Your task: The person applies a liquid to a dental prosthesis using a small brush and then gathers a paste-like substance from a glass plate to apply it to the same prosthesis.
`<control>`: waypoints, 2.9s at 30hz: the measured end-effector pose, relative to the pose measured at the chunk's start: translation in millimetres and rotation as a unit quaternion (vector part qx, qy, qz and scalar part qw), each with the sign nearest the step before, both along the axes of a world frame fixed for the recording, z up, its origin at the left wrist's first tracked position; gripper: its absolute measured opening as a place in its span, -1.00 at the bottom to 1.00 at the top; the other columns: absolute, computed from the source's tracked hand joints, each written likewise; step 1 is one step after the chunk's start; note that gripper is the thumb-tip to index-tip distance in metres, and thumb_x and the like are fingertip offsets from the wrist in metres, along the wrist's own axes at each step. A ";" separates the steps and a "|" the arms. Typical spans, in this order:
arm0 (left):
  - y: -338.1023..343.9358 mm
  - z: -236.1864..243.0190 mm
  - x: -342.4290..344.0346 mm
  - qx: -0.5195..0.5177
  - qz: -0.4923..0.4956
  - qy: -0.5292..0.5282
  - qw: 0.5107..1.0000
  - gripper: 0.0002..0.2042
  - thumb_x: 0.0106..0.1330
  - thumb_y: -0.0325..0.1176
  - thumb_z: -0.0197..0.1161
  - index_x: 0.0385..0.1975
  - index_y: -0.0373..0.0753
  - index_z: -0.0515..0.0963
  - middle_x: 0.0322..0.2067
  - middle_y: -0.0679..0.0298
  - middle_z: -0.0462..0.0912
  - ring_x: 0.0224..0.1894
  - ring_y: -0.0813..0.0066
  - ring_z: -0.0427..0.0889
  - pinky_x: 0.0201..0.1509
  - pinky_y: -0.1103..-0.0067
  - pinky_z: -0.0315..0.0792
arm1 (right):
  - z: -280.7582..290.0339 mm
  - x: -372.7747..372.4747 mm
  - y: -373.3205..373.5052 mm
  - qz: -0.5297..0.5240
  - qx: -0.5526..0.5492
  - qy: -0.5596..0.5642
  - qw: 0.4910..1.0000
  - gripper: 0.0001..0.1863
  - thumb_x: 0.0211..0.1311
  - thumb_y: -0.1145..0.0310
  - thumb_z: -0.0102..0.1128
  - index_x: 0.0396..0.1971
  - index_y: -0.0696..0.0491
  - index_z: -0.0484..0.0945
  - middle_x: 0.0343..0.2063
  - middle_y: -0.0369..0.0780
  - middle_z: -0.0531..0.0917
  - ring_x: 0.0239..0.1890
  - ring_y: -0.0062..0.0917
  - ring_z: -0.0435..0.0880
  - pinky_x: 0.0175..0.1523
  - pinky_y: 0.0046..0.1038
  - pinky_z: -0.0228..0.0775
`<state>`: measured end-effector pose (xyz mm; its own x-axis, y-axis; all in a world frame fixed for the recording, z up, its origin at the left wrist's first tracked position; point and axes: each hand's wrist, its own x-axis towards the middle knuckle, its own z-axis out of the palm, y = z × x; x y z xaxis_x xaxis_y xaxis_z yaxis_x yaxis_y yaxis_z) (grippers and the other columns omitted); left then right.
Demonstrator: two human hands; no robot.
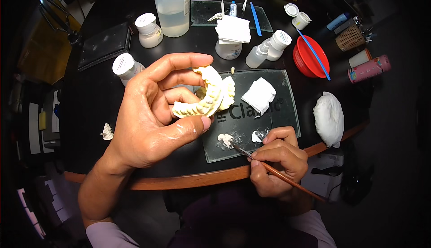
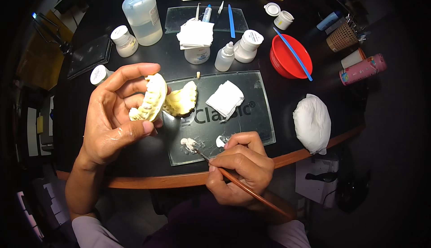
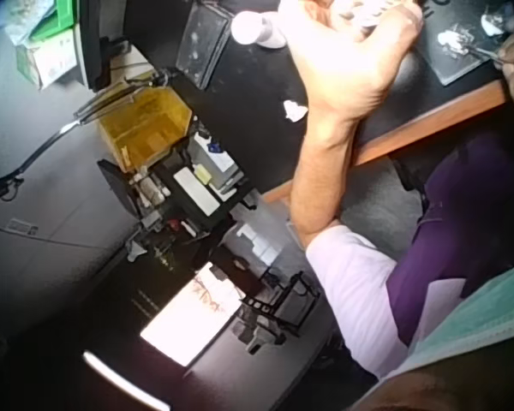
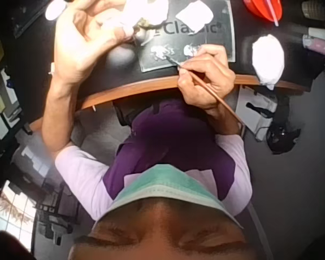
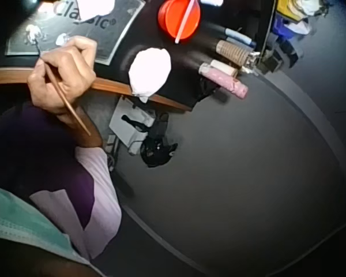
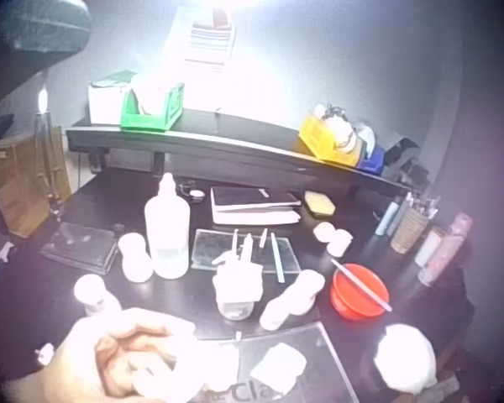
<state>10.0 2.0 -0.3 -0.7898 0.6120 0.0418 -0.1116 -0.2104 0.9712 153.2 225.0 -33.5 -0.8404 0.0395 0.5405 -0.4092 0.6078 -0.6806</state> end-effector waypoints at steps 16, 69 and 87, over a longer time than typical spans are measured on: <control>0.3 3.7 3.6 0.000 -0.003 0.007 1.000 -0.19 0.05 -0.53 0.49 0.35 -0.59 0.28 0.02 0.00 0.62 -0.03 0.51 0.70 0.06 0.63 0.66 | 0.1 -0.9 -0.6 0.001 0.019 -0.005 1.000 -0.85 -0.20 0.54 0.37 -0.50 0.06 0.68 -0.63 -0.31 0.66 -0.38 -0.41 0.58 -0.25 -0.46 0.47; -1.0 -2.3 2.4 0.072 -0.118 -0.049 0.989 -0.26 0.09 -0.77 0.40 0.35 -0.53 0.29 0.04 0.07 0.51 -0.01 0.51 0.69 0.08 0.60 0.70 | 28.3 -39.0 -26.3 0.107 -0.059 0.164 0.979 -0.80 0.20 0.59 0.36 -0.17 0.15 0.62 -0.28 -0.15 0.68 0.10 -0.18 0.70 0.09 -0.29 0.79; -1.6 -2.0 2.3 0.068 -0.113 -0.047 0.990 -0.25 0.07 -0.76 0.41 0.35 -0.53 0.29 0.03 0.06 0.53 0.00 0.52 0.69 0.07 0.63 0.69 | 28.5 -39.7 -25.3 0.107 -0.050 0.166 0.979 -0.79 0.22 0.56 0.36 -0.15 0.13 0.61 -0.27 -0.18 0.68 0.06 -0.18 0.72 0.06 -0.31 0.80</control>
<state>12.4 0.4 -2.3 -0.6372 0.7677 0.0686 -0.2594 -0.2974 0.9188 113.4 199.7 -5.0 -0.6141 -0.0514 0.7876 -0.7285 0.4209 -0.5406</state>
